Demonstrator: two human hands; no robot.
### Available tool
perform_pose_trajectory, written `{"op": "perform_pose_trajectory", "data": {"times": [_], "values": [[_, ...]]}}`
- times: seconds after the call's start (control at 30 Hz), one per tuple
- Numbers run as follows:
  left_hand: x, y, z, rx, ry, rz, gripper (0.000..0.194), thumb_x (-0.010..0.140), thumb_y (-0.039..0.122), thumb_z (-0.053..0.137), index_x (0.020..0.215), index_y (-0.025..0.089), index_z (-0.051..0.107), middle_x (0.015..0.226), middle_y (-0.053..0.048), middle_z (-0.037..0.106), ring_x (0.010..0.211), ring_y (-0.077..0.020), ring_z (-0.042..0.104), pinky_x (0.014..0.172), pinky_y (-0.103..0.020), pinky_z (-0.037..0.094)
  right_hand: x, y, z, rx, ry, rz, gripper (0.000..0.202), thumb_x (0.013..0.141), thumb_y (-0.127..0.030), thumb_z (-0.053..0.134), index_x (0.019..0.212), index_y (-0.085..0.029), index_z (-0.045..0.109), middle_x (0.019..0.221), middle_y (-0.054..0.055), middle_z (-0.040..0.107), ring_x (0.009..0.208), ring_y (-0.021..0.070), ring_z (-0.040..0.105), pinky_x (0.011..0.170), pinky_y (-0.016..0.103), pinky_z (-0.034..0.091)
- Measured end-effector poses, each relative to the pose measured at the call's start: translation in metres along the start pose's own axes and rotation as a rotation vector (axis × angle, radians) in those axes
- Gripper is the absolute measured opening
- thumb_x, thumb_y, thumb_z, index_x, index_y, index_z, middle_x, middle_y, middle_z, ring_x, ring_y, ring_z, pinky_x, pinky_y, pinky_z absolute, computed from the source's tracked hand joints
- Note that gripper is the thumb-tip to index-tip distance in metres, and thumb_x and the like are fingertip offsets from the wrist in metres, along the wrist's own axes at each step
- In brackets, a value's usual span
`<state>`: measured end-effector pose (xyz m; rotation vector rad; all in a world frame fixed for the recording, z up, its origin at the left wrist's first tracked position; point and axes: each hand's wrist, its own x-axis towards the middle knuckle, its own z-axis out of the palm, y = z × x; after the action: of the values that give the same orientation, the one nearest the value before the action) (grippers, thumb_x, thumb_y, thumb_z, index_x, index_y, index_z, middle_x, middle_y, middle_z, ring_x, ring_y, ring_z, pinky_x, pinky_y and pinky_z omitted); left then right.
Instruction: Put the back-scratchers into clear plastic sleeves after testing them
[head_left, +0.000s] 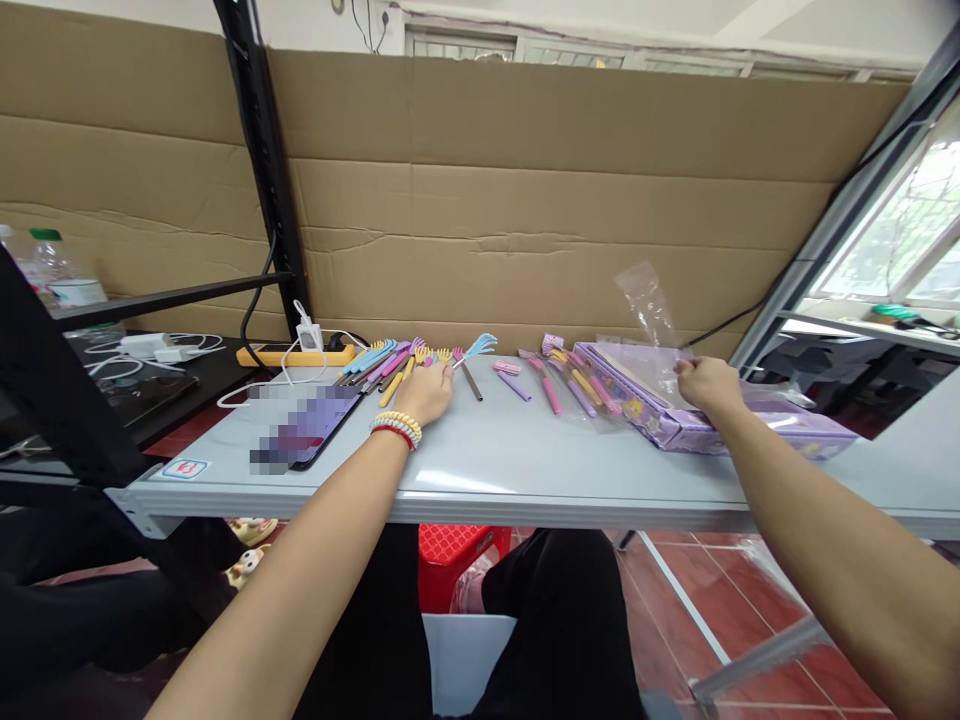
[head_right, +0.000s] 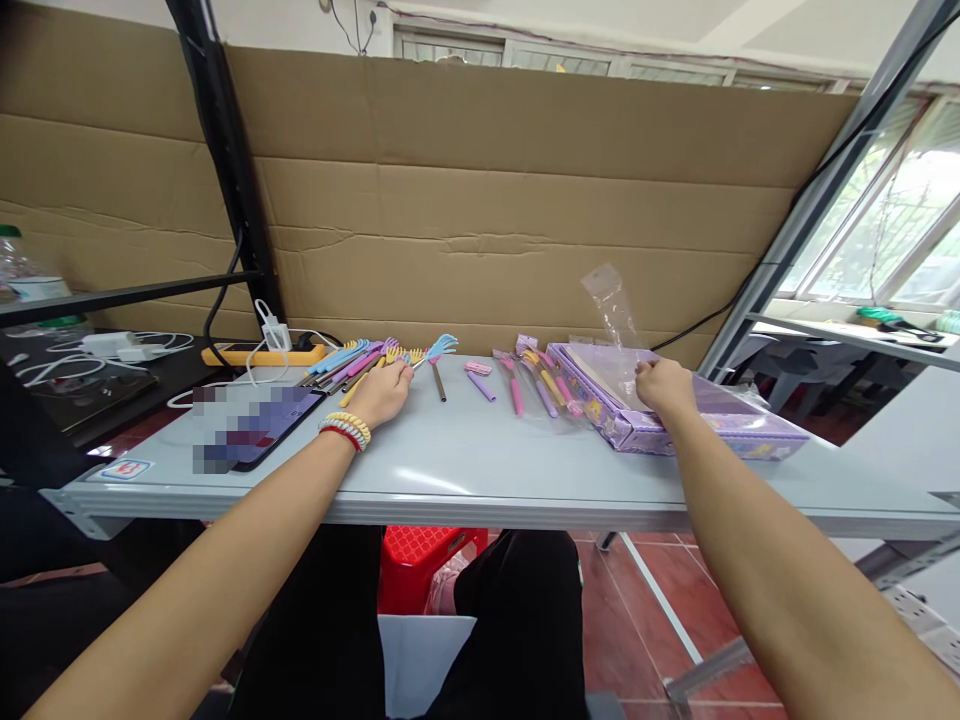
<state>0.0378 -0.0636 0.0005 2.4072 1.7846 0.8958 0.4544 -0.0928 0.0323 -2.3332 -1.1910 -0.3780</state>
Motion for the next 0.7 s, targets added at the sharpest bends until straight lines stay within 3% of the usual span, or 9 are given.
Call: {"op": "perform_pose_trajectory", "data": {"times": [0.1, 0.23, 0.37, 0.43, 0.53, 0.6, 0.7], "values": [[0.000, 0.001, -0.001, -0.011, 0.000, -0.008, 0.037, 0.095, 0.035, 0.028, 0.096, 0.020, 0.061, 0.096, -0.012, 0.068, 0.088, -0.0254, 0.063, 0.072, -0.033, 0.043, -0.007, -0.004, -0.009, 0.081, 0.043, 0.048, 0.040, 0.091, -0.025, 0.038, 0.111, -0.006, 0.068, 0.112, 0.026, 0.064, 0.106, 0.0290, 0.058, 0.081, 0.033, 0.038], [-0.002, 0.002, -0.002, -0.013, -0.001, -0.029, 0.037, 0.096, 0.035, 0.027, 0.098, 0.020, 0.061, 0.096, -0.012, 0.069, 0.090, -0.0255, 0.063, 0.074, -0.034, 0.044, -0.013, -0.012, -0.026, 0.255, 0.276, 0.094, 0.038, 0.090, -0.022, 0.040, 0.111, -0.007, 0.068, 0.110, 0.023, 0.066, 0.105, 0.0264, 0.059, 0.084, 0.032, 0.040], [-0.003, 0.004, -0.003, -0.026, 0.001, -0.028, 0.037, 0.096, 0.035, 0.027, 0.098, 0.021, 0.061, 0.095, -0.012, 0.069, 0.089, -0.0257, 0.063, 0.072, -0.034, 0.043, -0.020, -0.042, -0.044, 0.558, 0.424, 0.032, 0.031, 0.086, -0.021, 0.047, 0.099, -0.006, 0.071, 0.085, 0.019, 0.070, 0.074, 0.0205, 0.064, 0.064, 0.029, 0.045], [-0.003, 0.005, -0.003, -0.032, 0.009, -0.024, 0.036, 0.096, 0.035, 0.027, 0.097, 0.021, 0.061, 0.095, -0.011, 0.069, 0.089, -0.0251, 0.063, 0.072, -0.033, 0.043, -0.029, -0.069, -0.050, 0.779, 0.407, -0.043, 0.028, 0.084, -0.024, 0.050, 0.093, -0.005, 0.070, 0.073, 0.015, 0.067, 0.054, 0.0156, 0.057, 0.050, 0.027, 0.042], [-0.003, 0.004, -0.003, -0.042, 0.030, -0.026, 0.035, 0.096, 0.034, 0.028, 0.096, 0.021, 0.060, 0.093, -0.010, 0.069, 0.088, -0.0241, 0.063, 0.071, -0.032, 0.042, -0.049, -0.119, -0.048, 1.101, 0.268, -0.125, 0.019, 0.081, -0.020, 0.052, 0.083, -0.007, 0.065, 0.063, 0.006, 0.062, 0.043, 0.0105, 0.049, 0.042, 0.024, 0.039], [-0.002, 0.002, -0.002, -0.048, 0.045, -0.031, 0.036, 0.096, 0.035, 0.027, 0.094, 0.021, 0.060, 0.091, -0.009, 0.069, 0.086, -0.0234, 0.063, 0.070, -0.031, 0.041, -0.064, -0.152, -0.038, 1.256, 0.163, -0.134, 0.013, 0.081, -0.021, 0.053, 0.079, -0.011, 0.062, 0.061, 0.002, 0.060, 0.040, 0.0091, 0.047, 0.039, 0.022, 0.038], [-0.002, 0.000, -0.001, -0.056, 0.059, -0.030, 0.036, 0.096, 0.035, 0.027, 0.090, 0.021, 0.060, 0.088, -0.009, 0.068, 0.083, -0.0220, 0.062, 0.069, -0.031, 0.040, -0.083, -0.191, -0.011, 1.438, -0.033, -0.080, 0.018, 0.085, -0.035, 0.051, 0.084, -0.017, 0.056, 0.059, -0.001, 0.059, 0.039, 0.0095, 0.049, 0.036, 0.020, 0.036]]}}
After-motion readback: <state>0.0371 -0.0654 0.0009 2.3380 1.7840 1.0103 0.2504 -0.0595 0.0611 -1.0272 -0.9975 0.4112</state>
